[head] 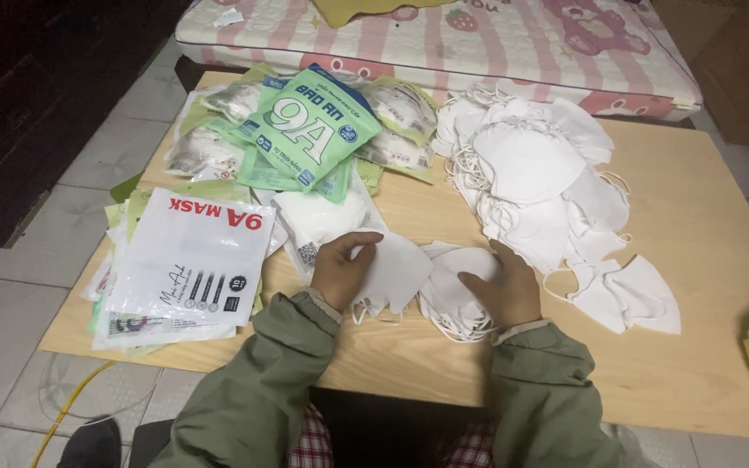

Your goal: Inspecting and sorting face masks from a pile on a table, unfolding each one to check for quality.

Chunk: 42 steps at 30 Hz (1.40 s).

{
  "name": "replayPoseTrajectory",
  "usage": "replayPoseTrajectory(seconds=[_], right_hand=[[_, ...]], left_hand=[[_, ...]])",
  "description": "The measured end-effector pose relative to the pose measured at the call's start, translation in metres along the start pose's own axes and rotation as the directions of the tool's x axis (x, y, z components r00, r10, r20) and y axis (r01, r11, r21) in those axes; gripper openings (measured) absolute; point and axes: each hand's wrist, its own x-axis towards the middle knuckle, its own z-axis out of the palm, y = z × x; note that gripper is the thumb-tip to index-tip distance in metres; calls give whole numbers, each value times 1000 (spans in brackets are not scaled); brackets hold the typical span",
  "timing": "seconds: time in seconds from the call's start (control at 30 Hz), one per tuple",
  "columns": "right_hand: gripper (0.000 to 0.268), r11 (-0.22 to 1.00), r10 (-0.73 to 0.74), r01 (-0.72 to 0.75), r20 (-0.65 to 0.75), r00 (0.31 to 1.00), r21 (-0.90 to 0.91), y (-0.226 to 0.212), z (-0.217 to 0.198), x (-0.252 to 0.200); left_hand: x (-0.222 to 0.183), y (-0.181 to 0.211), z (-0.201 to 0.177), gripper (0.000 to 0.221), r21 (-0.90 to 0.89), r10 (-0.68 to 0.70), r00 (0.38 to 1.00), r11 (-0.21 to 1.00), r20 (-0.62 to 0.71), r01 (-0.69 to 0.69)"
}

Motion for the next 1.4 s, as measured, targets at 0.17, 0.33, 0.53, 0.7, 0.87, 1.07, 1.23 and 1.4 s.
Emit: replayPoseTrajectory(seconds=[0.17,0.33,0.53,0.7,0.87,1.07,1.23,1.4], right_hand=[[70,986,-115,86,-207,972,-145,-4,4,-4],[30,983,-175,140,-374,911,-120,-17,2,-16],[14,805,-132,382,-492,861,454,0,11,-16],[14,565,-11,223,-264,965,794,-17,9,-32],[12,463,-120,127,-80,990,877,-35,25,-37],[20,618,-118,200,-161,980,760,-30,27,-35],[44,928,-150,236,-290,945,290,-6,8,-19],[88,984,-35,41,37,999,-174,10,10,8]], left_hand=[[-1,-2,-1,25,-14,38,999,999,-14,-38],[-7,11,-2,25,-31,-3,999,1000,-32,2],[-5,23,-3,24,-63,-16,998,998,-56,12],[-17,50,1,34,-43,-93,995,995,30,95],[-21,38,13,46,-40,-159,973,985,166,167],[-22,35,12,25,-22,-61,992,998,110,64],[-13,26,3,23,-41,-53,995,998,90,57],[-11,22,1,23,-58,-49,996,997,77,54]])
